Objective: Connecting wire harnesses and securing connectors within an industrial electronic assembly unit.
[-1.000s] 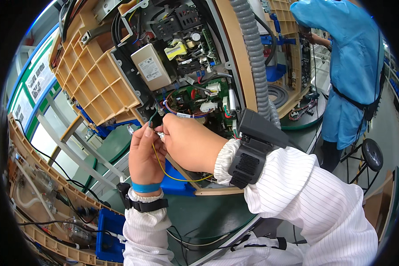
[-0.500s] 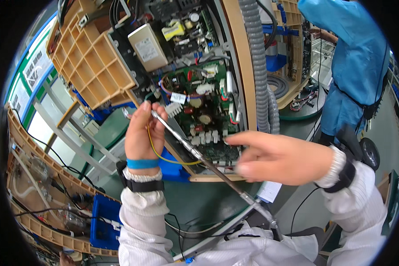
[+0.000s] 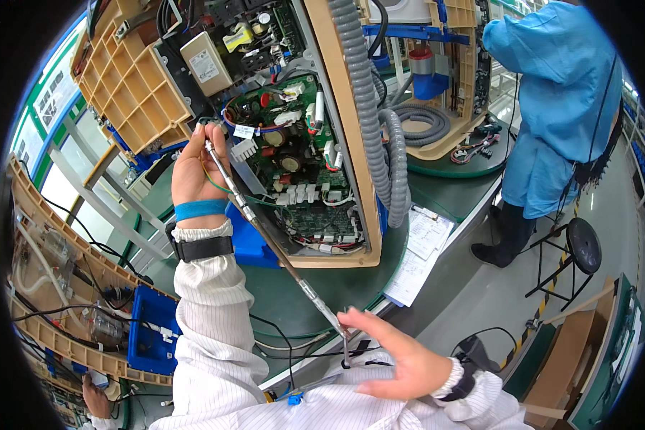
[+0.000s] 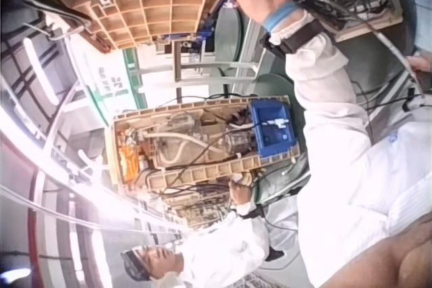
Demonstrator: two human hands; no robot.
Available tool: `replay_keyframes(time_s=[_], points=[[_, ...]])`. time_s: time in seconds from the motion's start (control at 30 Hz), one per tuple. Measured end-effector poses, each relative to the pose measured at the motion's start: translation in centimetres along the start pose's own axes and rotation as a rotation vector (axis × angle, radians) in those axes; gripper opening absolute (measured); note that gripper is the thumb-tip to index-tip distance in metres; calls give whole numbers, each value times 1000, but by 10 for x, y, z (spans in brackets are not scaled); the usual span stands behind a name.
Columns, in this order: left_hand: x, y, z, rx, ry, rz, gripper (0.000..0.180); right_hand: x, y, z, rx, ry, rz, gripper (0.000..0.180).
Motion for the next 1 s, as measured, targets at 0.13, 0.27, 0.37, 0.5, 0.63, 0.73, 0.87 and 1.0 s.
replay_keyframes(time_s=[0.13, 0.27, 0.37, 0.5, 0.63, 0.73, 0.87, 1.0], points=[[2, 3, 0, 32, 5, -69, 12, 5, 10, 3, -12, -46, -202, 82], [-5, 4, 8, 45, -18, -153, 11, 10, 6, 8, 77, -112, -489, 58], [-9, 4, 6, 20, -34, -177, 10, 8, -9, 2, 138, -263, -375, 37], [-14, -4, 4, -131, -65, -320, 10, -41, -28, 11, 600, -144, 72, 24], [-26, -10, 10, -19, 22, -387, 11, -85, -59, 48, 392, 124, -341, 30], [-30, 0, 7, 15, 14, -443, 12, -98, -56, 64, 291, 81, -560, 29], [-36, -1, 17, -14, -55, -545, 14, -121, -47, 82, 358, -74, -743, 29], [-32, 0, 24, 71, -50, -565, 12, -137, -35, 100, 336, -48, -831, 29]])
Point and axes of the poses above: each hand's wrist, its own z-axis towards the middle knuckle, its own y-axis out of the palm, x = y × z, the point moved 4 cm from there along z, towards the middle knuckle, and after that the axes turned 9 degrees about -y, right-handed, at the moved point
